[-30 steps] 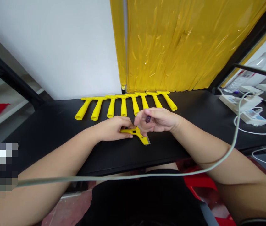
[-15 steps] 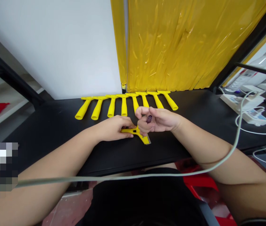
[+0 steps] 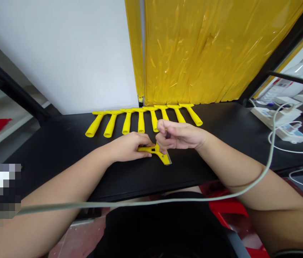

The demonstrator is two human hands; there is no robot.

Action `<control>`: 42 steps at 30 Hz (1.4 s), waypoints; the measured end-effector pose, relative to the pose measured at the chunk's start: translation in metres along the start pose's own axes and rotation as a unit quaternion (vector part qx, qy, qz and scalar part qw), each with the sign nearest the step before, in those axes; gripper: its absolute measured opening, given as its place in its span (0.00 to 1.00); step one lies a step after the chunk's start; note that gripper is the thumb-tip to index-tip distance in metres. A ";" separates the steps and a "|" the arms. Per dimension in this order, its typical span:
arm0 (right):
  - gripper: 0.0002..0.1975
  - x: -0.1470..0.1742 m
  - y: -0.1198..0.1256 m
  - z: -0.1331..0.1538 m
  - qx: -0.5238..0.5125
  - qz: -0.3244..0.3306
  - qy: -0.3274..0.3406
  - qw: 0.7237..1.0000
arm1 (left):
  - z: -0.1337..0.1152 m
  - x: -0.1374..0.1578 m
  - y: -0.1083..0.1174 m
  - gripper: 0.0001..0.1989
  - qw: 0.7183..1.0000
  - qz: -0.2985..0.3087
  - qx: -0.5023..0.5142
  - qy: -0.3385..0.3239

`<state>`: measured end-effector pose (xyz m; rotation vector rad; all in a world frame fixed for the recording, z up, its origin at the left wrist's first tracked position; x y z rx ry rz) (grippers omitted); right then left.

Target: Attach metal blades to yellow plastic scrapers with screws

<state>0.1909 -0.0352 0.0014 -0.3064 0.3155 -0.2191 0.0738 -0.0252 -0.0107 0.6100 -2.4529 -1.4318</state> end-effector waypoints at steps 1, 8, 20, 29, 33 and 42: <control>0.14 0.001 0.001 0.002 0.002 -0.012 0.006 1.000 | 0.000 0.000 -0.001 0.12 1.000 0.004 -0.004 0.001; 0.23 -0.002 0.002 0.000 0.046 0.002 -0.002 0.999 | -0.001 -0.001 -0.002 0.12 1.000 0.010 -0.013 0.000; 0.18 0.007 0.035 0.022 0.040 -0.191 0.077 0.978 | 0.002 -0.001 -0.005 0.14 0.999 0.012 -0.033 -0.010; 0.15 0.003 0.030 0.015 0.036 -0.196 0.069 0.978 | 0.001 -0.002 -0.005 0.14 0.999 0.017 -0.032 -0.007; 0.15 0.002 0.027 0.015 0.024 -0.180 0.084 0.980 | 0.001 -0.002 -0.005 0.13 0.999 0.015 -0.030 -0.007; 0.15 -0.002 0.029 0.015 0.052 -0.177 0.100 0.978 | -0.001 -0.001 -0.004 0.13 0.999 0.005 -0.036 -0.015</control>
Point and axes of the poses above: each hand's wrist, its own x-axis away from the middle knuckle, its own y-axis out of the back of the hand, z = x × y, the point moved 8 cm from there along -x, towards the middle knuckle, and after that the axes turned 9 degrees about z, right-handed, at the moved point
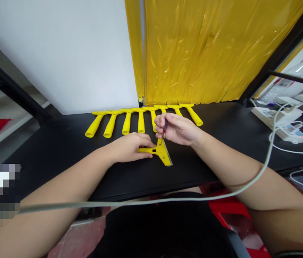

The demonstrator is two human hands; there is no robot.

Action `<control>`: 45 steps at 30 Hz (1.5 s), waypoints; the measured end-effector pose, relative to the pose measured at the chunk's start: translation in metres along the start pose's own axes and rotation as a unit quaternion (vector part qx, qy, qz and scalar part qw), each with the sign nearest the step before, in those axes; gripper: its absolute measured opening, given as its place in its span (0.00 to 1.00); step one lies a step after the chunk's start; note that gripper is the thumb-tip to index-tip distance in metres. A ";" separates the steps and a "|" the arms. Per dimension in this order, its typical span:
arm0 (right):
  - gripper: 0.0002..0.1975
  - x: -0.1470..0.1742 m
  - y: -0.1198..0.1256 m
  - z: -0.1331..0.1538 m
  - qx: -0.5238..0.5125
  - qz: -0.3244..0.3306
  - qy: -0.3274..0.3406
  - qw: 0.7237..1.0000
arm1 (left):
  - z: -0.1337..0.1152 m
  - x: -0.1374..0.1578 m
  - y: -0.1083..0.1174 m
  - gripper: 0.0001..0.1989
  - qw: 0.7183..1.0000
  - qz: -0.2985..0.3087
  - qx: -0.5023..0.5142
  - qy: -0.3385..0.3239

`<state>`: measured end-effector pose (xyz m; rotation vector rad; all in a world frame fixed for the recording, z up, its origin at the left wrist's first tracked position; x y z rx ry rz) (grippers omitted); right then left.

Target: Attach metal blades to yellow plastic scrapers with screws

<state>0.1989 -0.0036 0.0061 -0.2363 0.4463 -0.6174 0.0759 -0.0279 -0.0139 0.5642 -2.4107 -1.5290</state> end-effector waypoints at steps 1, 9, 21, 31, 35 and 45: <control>0.16 0.000 0.000 0.000 0.000 -0.004 -0.002 1.000 | 0.000 0.000 0.000 0.13 1.000 0.002 0.000 0.003; 0.17 0.001 0.002 0.002 -0.013 -0.045 -0.001 0.999 | 0.000 -0.001 0.001 0.13 1.000 0.004 0.005 0.006; 0.17 0.000 0.000 0.003 0.022 -0.046 0.007 0.999 | -0.002 -0.002 0.001 0.13 1.000 0.002 0.004 0.002; 0.21 0.004 0.008 0.011 0.037 -0.085 0.000 0.996 | 0.000 -0.001 0.000 0.15 1.000 0.007 -0.020 0.007; 0.24 0.008 0.015 0.023 0.095 -0.110 0.014 0.989 | -0.001 0.000 0.001 0.15 1.000 0.006 -0.027 0.009; 0.12 0.021 0.028 0.030 0.524 -0.018 -0.127 0.842 | -0.008 0.004 0.011 0.13 0.999 -0.033 -0.014 -0.008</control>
Point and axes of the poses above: each hand's wrist, its own x-axis away from the middle knuckle, its own y-axis out of the back of the hand, z = x × y, the point moved 8 cm from there along -x, towards the middle knuckle, and after that the axes turned 9 degrees about z, right-handed, at the moved point
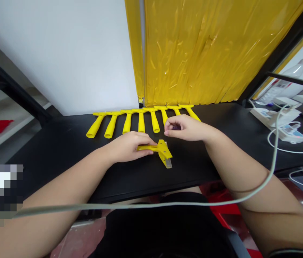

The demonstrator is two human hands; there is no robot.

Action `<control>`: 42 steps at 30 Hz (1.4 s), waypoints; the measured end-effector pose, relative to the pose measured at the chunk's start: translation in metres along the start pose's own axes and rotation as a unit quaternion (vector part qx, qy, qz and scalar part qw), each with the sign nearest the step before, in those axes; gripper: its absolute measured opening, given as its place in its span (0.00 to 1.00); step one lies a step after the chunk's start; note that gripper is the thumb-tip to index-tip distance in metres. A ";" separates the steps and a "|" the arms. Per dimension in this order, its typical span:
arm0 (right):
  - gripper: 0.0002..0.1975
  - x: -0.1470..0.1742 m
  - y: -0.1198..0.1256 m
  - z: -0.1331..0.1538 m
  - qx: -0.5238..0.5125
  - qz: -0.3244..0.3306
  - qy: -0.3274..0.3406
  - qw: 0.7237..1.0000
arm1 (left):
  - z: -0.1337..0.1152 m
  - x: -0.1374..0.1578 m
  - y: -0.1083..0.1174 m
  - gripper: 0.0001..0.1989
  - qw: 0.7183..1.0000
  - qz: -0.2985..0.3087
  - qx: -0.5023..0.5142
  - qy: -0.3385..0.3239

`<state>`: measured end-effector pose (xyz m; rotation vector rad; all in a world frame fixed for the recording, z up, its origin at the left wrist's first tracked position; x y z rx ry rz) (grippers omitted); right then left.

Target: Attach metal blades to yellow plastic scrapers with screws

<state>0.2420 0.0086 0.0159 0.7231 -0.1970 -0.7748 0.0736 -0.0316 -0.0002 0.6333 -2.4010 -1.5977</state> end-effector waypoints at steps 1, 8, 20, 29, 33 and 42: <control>0.10 0.000 -0.001 -0.003 0.019 0.010 -0.016 1.000 | 0.000 0.000 0.000 0.13 1.000 0.000 0.001 0.001; 0.11 -0.001 -0.011 -0.024 -0.074 0.037 -0.105 0.991 | -0.002 0.000 0.002 0.15 1.000 -0.010 0.004 0.002; 0.19 -0.005 -0.034 -0.022 -0.240 0.060 -0.130 0.960 | -0.002 0.000 0.002 0.16 1.000 -0.028 -0.001 0.005; 0.09 -0.012 -0.028 -0.020 -0.162 0.035 -0.076 0.983 | -0.001 0.002 0.007 0.15 0.998 -0.056 -0.040 0.008; 0.05 -0.013 -0.028 -0.011 -0.059 0.049 -0.036 0.996 | -0.003 0.003 0.006 0.16 0.996 -0.046 -0.069 0.014; 0.07 0.001 0.002 -0.009 0.067 -0.010 -0.066 0.995 | -0.009 0.009 0.022 0.18 0.986 -0.086 -0.118 0.082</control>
Point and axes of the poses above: each hand's wrist, its own x-axis away from the middle knuckle, its own y-axis out of the back of the hand, z = x × y, the point moved 8 cm from there along -x, towards the middle knuckle, and after that the axes turned 9 degrees about z, right-handed, at the moved point
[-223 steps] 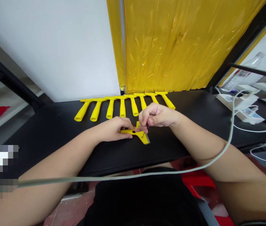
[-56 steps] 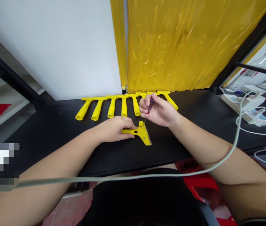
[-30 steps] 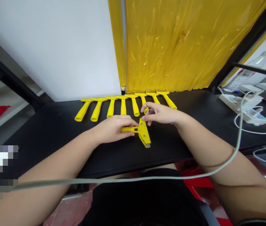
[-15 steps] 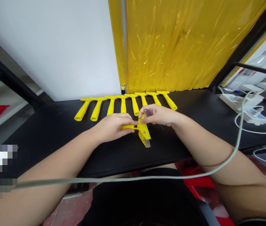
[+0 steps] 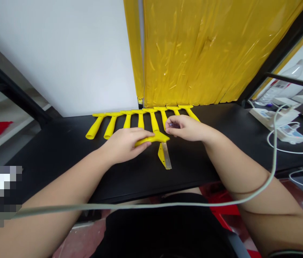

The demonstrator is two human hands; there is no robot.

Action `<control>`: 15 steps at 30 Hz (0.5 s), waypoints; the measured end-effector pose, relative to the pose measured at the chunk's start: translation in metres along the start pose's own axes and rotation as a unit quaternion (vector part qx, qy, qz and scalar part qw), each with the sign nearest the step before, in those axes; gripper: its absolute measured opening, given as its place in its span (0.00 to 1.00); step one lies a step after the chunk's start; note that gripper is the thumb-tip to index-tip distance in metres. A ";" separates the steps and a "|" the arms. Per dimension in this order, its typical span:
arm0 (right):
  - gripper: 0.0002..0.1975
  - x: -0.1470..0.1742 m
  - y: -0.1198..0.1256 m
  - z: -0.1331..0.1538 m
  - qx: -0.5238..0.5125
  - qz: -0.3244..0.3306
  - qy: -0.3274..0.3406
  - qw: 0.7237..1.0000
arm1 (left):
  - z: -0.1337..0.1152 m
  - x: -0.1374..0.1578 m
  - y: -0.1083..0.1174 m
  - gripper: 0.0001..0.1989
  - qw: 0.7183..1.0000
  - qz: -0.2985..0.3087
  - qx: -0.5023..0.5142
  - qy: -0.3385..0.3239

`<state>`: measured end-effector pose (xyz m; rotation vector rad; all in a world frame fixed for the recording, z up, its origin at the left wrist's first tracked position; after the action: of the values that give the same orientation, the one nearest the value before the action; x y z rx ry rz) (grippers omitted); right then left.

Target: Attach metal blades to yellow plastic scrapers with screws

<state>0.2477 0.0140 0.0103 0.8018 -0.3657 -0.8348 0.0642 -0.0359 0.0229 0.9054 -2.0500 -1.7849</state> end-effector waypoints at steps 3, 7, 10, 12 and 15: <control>0.04 0.001 -0.012 -0.013 0.060 0.112 -0.047 0.991 | 0.015 0.000 0.005 0.18 0.996 -0.030 0.051 0.072; 0.03 0.003 -0.031 -0.020 0.114 0.214 -0.074 0.967 | 0.028 -0.001 -0.003 0.15 0.973 -0.019 0.193 0.125; 0.07 0.002 -0.030 -0.017 0.102 0.200 -0.078 0.971 | 0.034 0.000 -0.019 0.14 0.922 0.027 0.337 0.189; 0.10 0.001 -0.023 -0.016 0.094 0.162 -0.076 0.979 | 0.035 0.003 -0.028 0.15 0.885 0.050 0.405 0.225; 0.09 0.001 -0.009 -0.014 0.037 0.079 -0.061 0.994 | 0.031 0.003 -0.033 0.14 0.871 0.078 0.429 0.226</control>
<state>0.2518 0.0165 -0.0058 0.7824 -0.5639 -0.7275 0.0525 -0.0147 -0.0158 1.1674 -2.4550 -0.4255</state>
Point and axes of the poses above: each hand's wrist, its own x-axis away from the middle knuckle, its own y-axis out of the back of the hand, z = x × y, the point moved 8 cm from there along -x, towards the middle knuckle, and after that the axes turned 9 degrees about z, right-handed, at the moved point
